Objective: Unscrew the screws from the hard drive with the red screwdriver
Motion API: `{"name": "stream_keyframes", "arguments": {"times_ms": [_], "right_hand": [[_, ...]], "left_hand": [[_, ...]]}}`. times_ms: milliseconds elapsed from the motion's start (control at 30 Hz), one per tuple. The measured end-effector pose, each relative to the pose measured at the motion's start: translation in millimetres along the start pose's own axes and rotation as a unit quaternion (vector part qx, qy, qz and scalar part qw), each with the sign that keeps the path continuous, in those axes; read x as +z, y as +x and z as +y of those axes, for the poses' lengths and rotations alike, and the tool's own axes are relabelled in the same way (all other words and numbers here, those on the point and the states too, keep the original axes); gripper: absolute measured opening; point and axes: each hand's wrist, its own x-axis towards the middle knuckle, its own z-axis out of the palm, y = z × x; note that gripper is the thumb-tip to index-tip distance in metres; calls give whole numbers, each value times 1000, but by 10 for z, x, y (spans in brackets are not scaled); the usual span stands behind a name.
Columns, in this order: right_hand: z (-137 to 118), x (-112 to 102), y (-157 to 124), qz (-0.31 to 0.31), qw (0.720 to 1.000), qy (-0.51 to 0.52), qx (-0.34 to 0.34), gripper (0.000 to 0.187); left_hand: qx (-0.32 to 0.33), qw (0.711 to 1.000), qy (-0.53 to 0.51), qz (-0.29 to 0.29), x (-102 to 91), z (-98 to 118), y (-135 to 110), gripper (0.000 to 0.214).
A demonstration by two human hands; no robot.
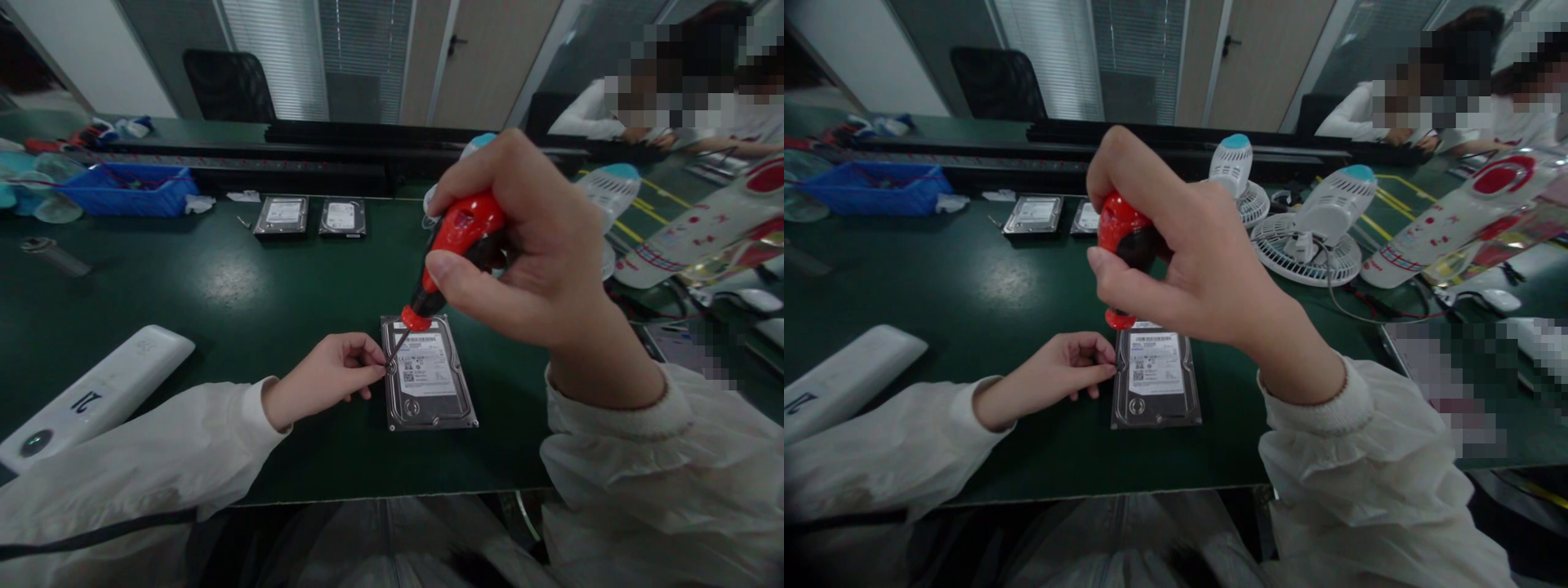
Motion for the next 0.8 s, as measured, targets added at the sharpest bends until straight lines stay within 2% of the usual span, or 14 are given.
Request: {"name": "stream_keyframes", "arguments": {"times_ms": [800], "right_hand": [[-12, -21, 6, -7, 1000, -16, 1, 20]], "left_hand": [[25, 1000, 7, -14, 2, -5, -6, 25]]}}
